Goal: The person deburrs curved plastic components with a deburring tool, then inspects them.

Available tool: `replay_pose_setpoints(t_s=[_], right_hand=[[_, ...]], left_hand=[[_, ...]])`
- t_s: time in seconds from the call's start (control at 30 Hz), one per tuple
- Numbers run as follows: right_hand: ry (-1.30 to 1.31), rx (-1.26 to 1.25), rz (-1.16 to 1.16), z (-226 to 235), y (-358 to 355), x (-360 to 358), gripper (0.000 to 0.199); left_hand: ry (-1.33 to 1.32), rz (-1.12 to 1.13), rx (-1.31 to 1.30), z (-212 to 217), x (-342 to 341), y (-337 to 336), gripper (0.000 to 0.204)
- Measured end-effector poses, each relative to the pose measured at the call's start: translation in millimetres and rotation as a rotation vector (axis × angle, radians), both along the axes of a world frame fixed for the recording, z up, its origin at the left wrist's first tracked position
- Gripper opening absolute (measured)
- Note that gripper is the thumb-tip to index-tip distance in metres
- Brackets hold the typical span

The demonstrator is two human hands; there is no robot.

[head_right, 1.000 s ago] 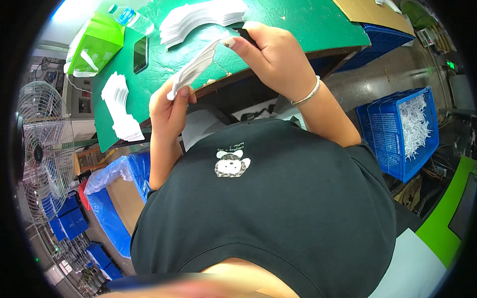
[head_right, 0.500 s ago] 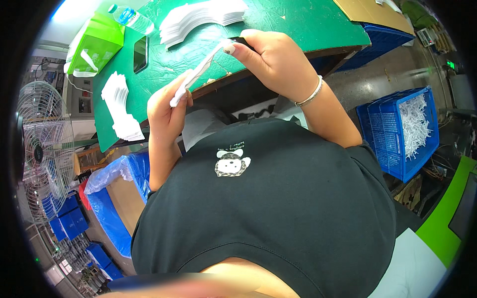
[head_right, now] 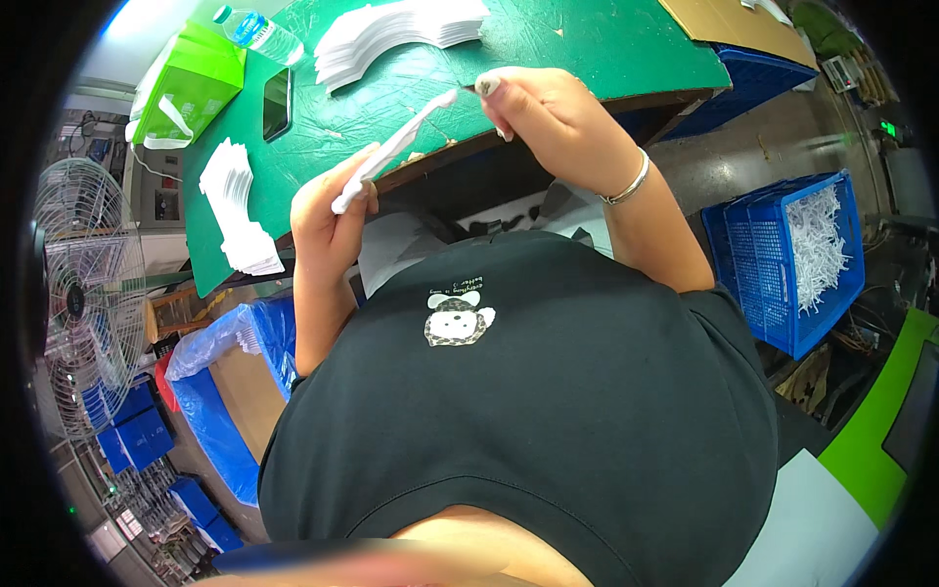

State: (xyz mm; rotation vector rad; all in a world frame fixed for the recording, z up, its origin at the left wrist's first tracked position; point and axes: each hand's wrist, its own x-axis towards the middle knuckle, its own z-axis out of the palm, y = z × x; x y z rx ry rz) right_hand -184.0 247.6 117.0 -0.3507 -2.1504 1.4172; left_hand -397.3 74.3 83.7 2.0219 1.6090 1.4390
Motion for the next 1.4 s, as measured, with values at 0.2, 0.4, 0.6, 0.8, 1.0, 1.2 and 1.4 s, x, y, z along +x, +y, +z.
replay_pose_setpoints(t_s=[0.2, 0.4, 0.6, 0.8, 1.0, 1.2, 1.4], right_hand=[[-0.095, 0.246, -0.150, -4, 3, -2, 0.033], [-0.013, 0.054, -0.177, -17, 1, -4, 0.025], [0.032, -0.574, 0.084, -2, -14, -7, 0.027], [0.061, -0.668, -0.017, -16, -12, -14, 0.020], [0.011, -0.480, -0.025, -25, -16, -17, 0.018], [-0.046, -0.326, 0.021, -33, -26, -27, 0.026], [-0.177, -0.338, 0.081, -32, -30, -32, 0.015]], left_hand=[[-0.130, -0.017, 0.036, -4, 1, -2, 0.039], [-0.176, -0.043, 0.034, -3, 2, -4, 0.035], [-0.058, -0.066, 0.016, -1, -1, -4, 0.038], [-0.656, 0.042, -0.275, -5, -1, -19, 0.013], [-0.793, 0.062, -0.275, 0, -4, -18, 0.011], [-0.825, 0.084, -0.284, 3, 0, -17, 0.011], [-0.845, 0.094, -0.276, 1, 0, -16, 0.011]])
